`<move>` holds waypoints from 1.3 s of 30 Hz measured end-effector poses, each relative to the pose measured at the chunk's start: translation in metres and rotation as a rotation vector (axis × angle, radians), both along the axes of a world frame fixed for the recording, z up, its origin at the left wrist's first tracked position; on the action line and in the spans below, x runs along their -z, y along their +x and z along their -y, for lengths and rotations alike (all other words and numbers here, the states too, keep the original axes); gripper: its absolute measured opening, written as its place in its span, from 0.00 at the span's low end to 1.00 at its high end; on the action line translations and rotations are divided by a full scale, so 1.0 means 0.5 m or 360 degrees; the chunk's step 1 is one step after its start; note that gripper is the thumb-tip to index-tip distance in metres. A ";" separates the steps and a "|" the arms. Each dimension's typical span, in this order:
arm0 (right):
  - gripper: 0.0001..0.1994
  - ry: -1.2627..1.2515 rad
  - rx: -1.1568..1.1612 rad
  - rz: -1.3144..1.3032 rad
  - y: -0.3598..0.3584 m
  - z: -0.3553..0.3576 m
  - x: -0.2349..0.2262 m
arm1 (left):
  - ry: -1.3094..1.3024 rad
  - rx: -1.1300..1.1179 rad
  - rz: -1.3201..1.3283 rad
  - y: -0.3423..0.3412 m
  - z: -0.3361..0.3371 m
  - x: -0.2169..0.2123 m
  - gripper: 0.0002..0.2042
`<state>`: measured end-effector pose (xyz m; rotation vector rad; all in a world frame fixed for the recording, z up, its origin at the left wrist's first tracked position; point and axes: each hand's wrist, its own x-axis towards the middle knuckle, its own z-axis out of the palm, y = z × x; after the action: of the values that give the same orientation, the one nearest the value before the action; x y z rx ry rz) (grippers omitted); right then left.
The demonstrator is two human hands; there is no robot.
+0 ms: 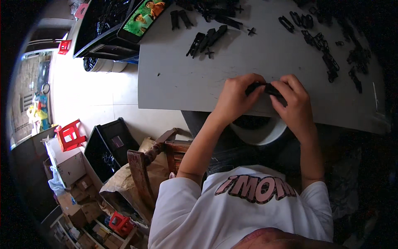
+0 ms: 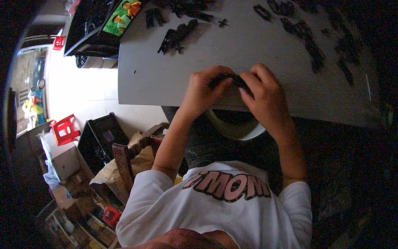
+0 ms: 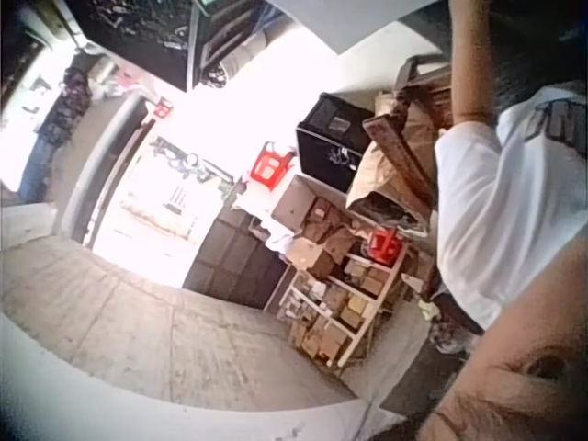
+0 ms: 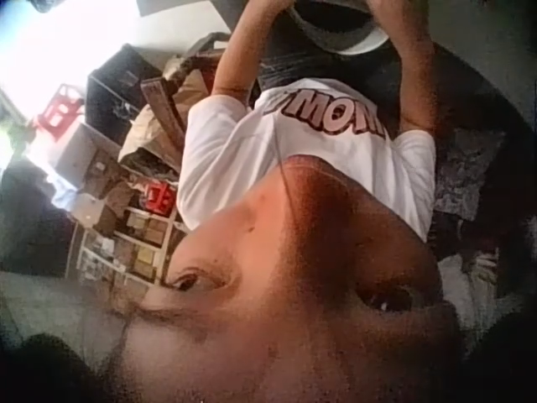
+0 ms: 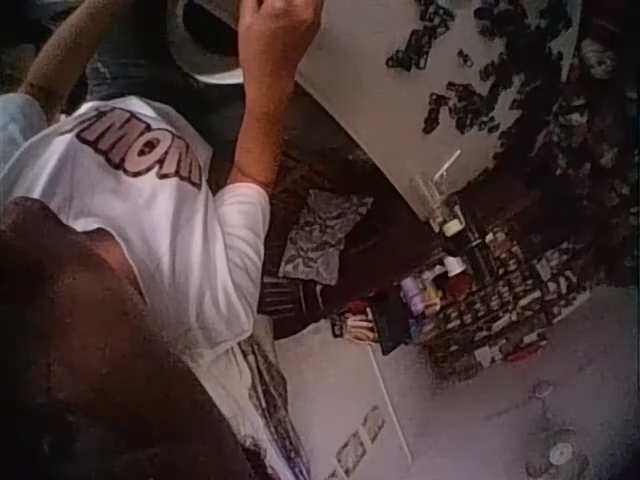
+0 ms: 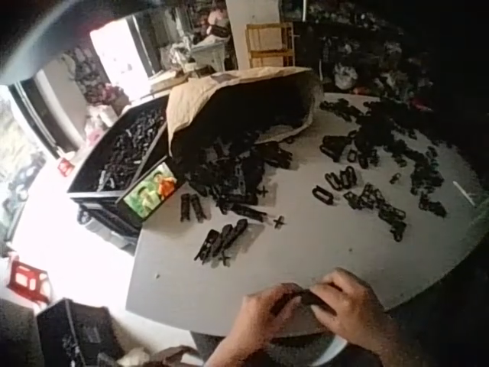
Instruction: The recorder is joining small black plastic buckles or clips together at a work table.
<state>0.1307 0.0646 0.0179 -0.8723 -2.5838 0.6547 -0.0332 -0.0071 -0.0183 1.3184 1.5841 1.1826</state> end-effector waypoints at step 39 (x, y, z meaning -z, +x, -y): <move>0.13 -0.1096 -0.0128 -0.0402 0.017 -0.009 0.052 | 0.0328 0.0150 0.0284 -0.011 0.033 0.019 0.10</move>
<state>0.1392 0.0693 -0.0078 -0.7968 -2.1789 1.6169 -0.0388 -0.0238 -0.0278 1.3592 1.2869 1.3921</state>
